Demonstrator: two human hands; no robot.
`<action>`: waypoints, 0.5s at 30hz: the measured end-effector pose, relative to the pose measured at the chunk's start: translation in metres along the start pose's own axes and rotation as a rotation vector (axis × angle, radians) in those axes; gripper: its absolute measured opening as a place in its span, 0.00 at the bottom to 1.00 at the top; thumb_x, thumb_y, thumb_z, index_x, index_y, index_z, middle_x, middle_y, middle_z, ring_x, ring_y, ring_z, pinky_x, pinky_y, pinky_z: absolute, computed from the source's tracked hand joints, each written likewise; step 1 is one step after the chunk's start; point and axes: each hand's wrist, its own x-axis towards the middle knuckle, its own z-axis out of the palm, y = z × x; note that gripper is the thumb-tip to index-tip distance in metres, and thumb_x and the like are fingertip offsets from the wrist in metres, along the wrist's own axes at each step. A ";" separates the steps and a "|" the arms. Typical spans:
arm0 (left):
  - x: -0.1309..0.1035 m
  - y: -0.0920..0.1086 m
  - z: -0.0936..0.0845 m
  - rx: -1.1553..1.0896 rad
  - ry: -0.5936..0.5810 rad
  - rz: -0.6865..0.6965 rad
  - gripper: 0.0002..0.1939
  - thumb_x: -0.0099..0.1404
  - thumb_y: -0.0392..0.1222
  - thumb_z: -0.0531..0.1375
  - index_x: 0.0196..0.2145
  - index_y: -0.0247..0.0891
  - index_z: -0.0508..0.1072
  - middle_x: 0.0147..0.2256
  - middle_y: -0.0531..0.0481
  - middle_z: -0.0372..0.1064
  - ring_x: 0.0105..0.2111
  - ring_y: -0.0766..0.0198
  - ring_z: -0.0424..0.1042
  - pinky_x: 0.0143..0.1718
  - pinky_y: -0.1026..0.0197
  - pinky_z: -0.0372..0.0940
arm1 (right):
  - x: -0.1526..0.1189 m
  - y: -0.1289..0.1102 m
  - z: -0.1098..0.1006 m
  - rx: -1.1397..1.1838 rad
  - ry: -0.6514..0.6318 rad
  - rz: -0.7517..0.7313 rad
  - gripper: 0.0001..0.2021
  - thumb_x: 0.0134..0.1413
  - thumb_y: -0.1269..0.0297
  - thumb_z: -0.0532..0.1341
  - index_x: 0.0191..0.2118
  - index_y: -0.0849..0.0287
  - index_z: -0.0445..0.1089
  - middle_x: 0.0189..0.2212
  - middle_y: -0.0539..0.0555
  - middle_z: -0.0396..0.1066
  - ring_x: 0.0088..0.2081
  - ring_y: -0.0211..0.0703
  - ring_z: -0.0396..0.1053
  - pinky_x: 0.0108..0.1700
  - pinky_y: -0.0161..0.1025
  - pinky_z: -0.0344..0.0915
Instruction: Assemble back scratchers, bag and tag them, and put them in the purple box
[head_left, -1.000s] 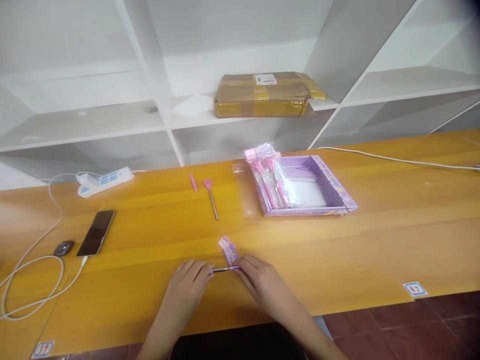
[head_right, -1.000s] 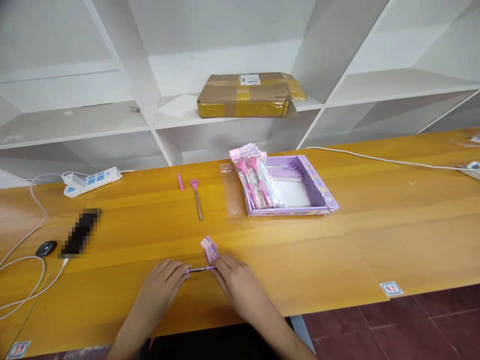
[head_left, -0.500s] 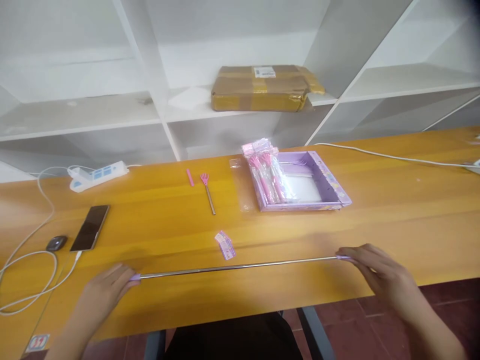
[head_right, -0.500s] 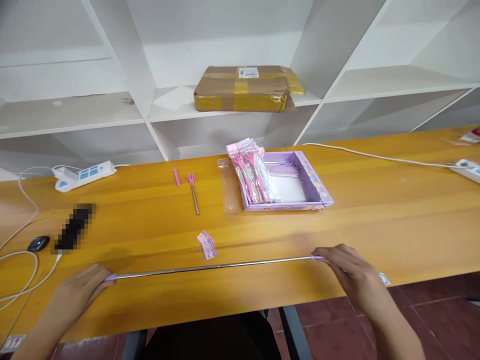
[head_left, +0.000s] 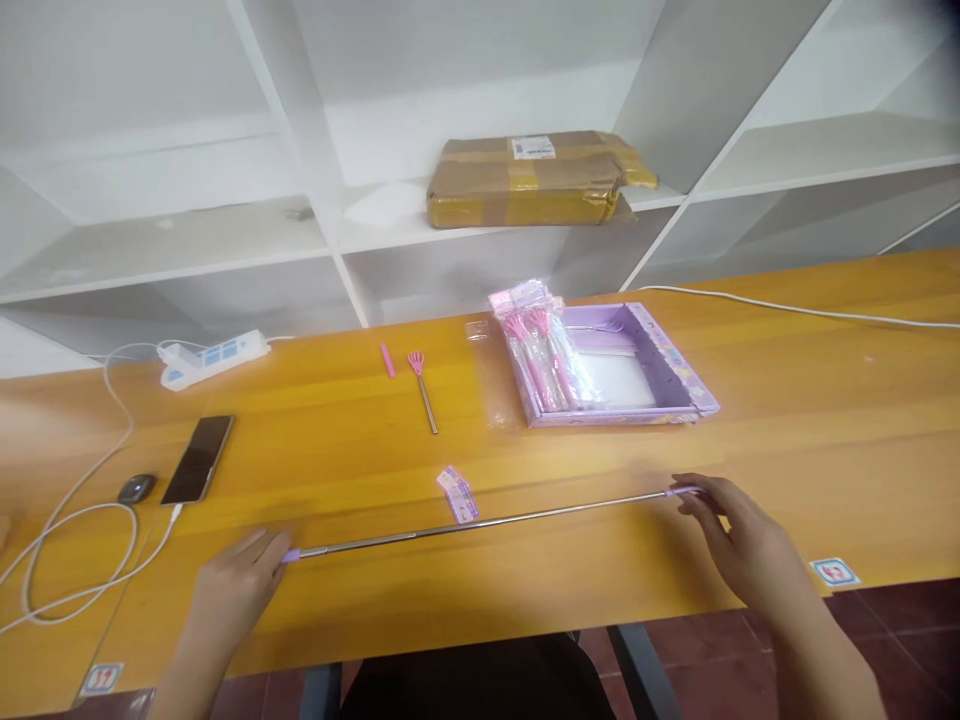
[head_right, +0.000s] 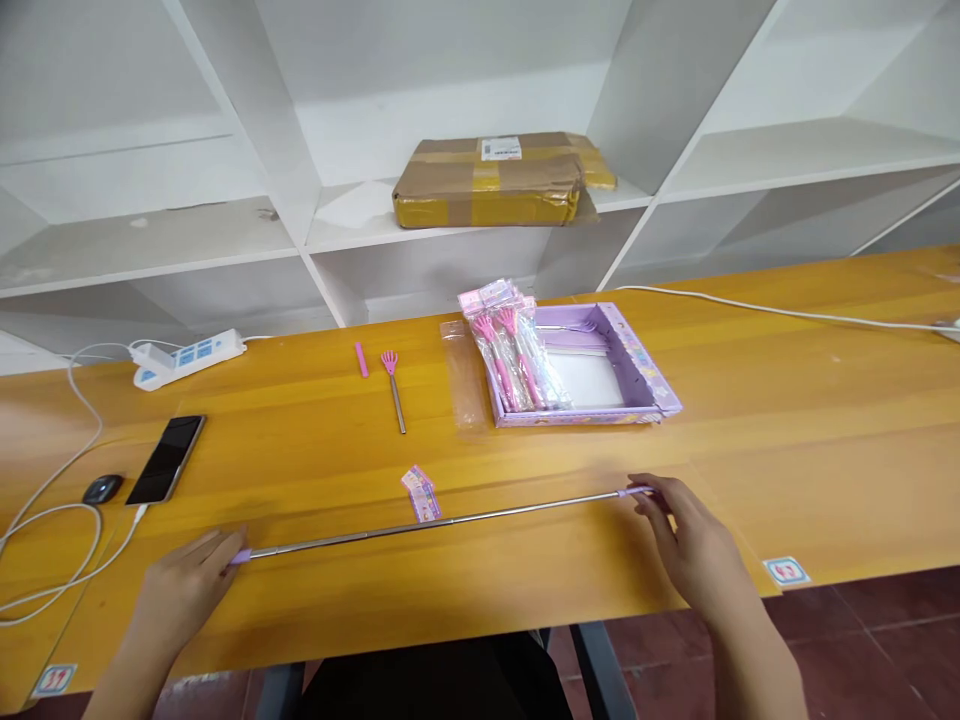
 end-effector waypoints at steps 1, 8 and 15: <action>0.001 0.001 -0.002 -0.013 -0.006 0.005 0.10 0.77 0.38 0.57 0.37 0.41 0.76 0.27 0.53 0.76 0.24 0.61 0.74 0.26 0.61 0.63 | 0.001 -0.001 0.001 0.009 0.006 0.024 0.26 0.69 0.37 0.54 0.53 0.53 0.73 0.47 0.60 0.80 0.39 0.53 0.81 0.42 0.47 0.74; 0.012 0.017 -0.011 -0.337 -0.033 -0.002 0.04 0.72 0.37 0.59 0.43 0.42 0.74 0.34 0.53 0.80 0.29 0.64 0.80 0.32 0.65 0.72 | 0.003 -0.012 0.011 0.071 0.172 0.093 0.33 0.66 0.32 0.55 0.59 0.57 0.70 0.48 0.64 0.76 0.39 0.53 0.80 0.42 0.50 0.77; 0.023 0.032 -0.006 -0.354 0.051 0.015 0.08 0.71 0.32 0.58 0.45 0.42 0.73 0.34 0.54 0.81 0.31 0.65 0.82 0.35 0.65 0.74 | 0.002 -0.014 0.013 0.148 0.264 0.205 0.31 0.68 0.37 0.57 0.61 0.59 0.69 0.48 0.63 0.76 0.38 0.51 0.78 0.40 0.50 0.78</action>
